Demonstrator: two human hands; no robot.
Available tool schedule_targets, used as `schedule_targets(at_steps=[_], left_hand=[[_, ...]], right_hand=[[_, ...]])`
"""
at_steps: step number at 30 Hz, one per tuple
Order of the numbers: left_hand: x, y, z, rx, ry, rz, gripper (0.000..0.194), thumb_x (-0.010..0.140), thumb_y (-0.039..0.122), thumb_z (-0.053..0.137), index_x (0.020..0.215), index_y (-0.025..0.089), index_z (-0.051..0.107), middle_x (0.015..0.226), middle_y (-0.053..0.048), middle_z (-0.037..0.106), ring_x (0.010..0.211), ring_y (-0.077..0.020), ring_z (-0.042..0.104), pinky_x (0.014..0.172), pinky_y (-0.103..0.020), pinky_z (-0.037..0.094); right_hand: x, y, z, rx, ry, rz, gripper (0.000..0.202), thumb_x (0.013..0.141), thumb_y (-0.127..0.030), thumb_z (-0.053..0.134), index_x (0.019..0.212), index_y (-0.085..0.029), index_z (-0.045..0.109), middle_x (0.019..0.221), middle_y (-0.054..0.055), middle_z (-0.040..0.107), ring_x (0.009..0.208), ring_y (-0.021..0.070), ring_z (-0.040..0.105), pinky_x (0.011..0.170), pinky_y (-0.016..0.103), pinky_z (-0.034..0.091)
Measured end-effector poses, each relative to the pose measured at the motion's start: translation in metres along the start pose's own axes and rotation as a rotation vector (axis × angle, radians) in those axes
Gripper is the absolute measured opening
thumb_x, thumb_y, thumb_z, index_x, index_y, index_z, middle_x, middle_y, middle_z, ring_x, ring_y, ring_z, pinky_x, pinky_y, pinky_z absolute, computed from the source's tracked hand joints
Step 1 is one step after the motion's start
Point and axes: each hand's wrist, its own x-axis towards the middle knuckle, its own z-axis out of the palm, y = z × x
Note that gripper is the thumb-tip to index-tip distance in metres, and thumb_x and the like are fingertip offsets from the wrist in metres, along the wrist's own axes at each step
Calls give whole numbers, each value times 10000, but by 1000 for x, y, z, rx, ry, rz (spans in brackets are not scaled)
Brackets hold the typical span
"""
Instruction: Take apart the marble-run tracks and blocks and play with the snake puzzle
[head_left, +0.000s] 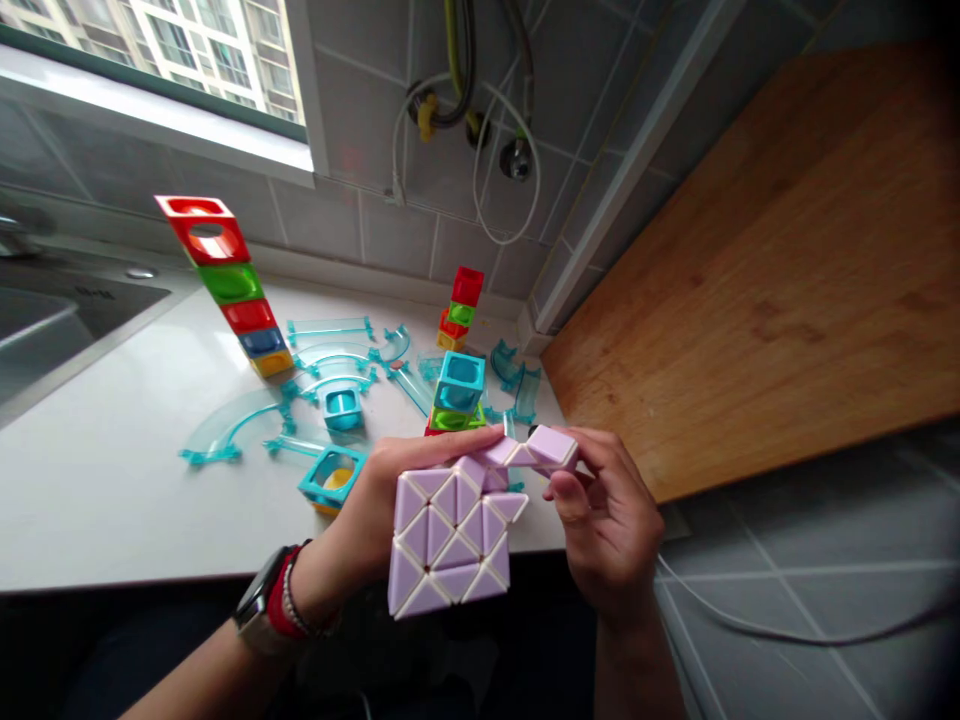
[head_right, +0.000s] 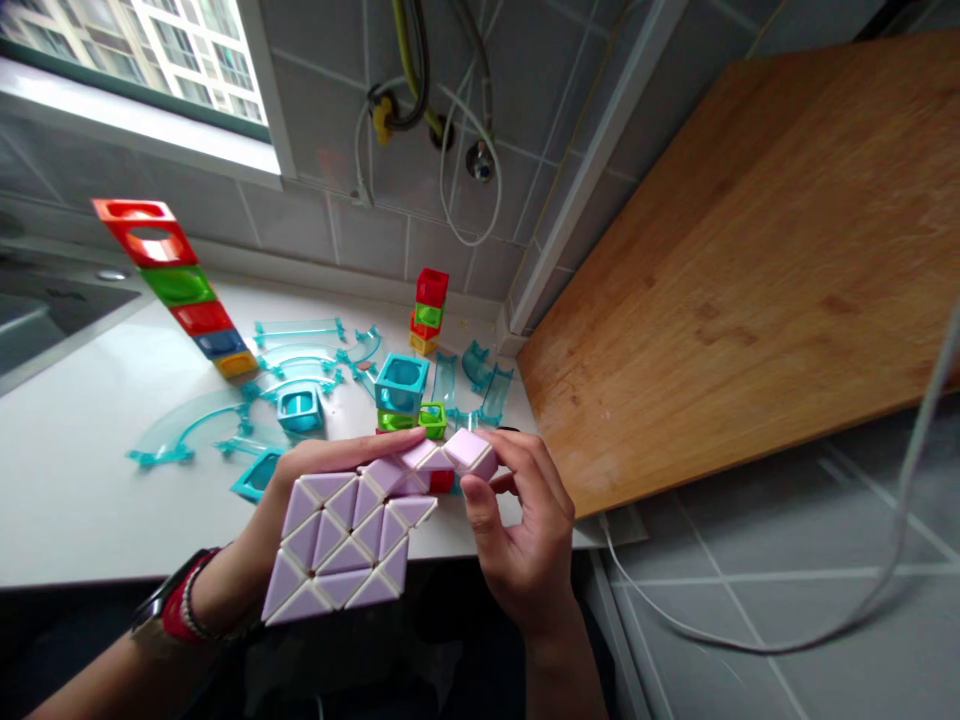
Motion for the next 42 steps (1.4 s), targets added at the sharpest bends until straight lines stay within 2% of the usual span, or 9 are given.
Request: schedule_targets(at_steps=[4,9,12,16,20,23,31,36,42], left_hand=[[0,-1,-4,120,-3,214,415,924,310,775,1330,230,741,1228,-95,796,1034,-243,790,870,-275,642],[-3,-5,-1,224,-55,287,468,937,259,760,1398,235,688,1350,-98,740,1178,-246,745,1017,-310,607],[-4,-8,1,245,-38,285,470,936,266,760,1399,236,688,1342,-99,744,1165,-249,752,1007,-312,615],[-2,-11,3,221,-22,252,482,910,289,791,1381,242,701,1300,-87,766,1086,-246,783,920,-274,639],[0,-15,3,160,-22,241,457,917,286,783,1367,249,712,1214,-68,804,969,-223,806,829,-240,640],[0,-16,2,145,-16,238,461,900,289,803,1351,236,724,1181,-73,814,918,-215,808,780,-227,633],[0,-14,-2,127,-28,227,467,893,281,809,1349,231,726,1179,-93,813,940,-221,803,812,-252,631],[0,-10,-2,92,-33,194,442,894,254,799,1327,193,737,1137,-113,821,836,-198,799,720,-240,620],[1,-7,-2,23,-27,86,397,912,329,783,1277,176,768,1105,-105,828,853,-214,800,756,-257,633]], right_hand=[[-1,-9,-2,23,25,41,248,912,-223,736,1157,-256,743,1088,64,669,966,232,673,738,341,603],[-3,-14,-1,-5,102,71,127,869,-186,743,989,-227,739,966,35,640,840,194,652,631,288,580],[-4,-14,2,-4,115,120,61,878,-192,733,933,-217,721,917,20,617,788,173,635,580,254,553],[-2,-14,6,0,133,168,28,892,-225,744,902,-210,723,890,10,614,773,156,631,590,234,541],[1,-13,6,77,103,253,91,920,-287,745,905,-197,749,842,4,598,703,131,604,544,211,509],[3,-12,4,182,56,334,148,939,-344,737,940,-200,774,827,3,583,690,128,599,563,216,532],[4,-6,1,297,-6,372,173,948,-354,749,1039,-211,787,883,14,619,770,144,653,654,229,558],[2,2,2,366,-24,381,178,950,-351,755,1045,-205,790,904,12,631,739,126,660,660,222,558],[0,6,6,555,49,515,302,988,-441,693,1149,-200,776,877,34,728,656,126,681,608,235,584]])
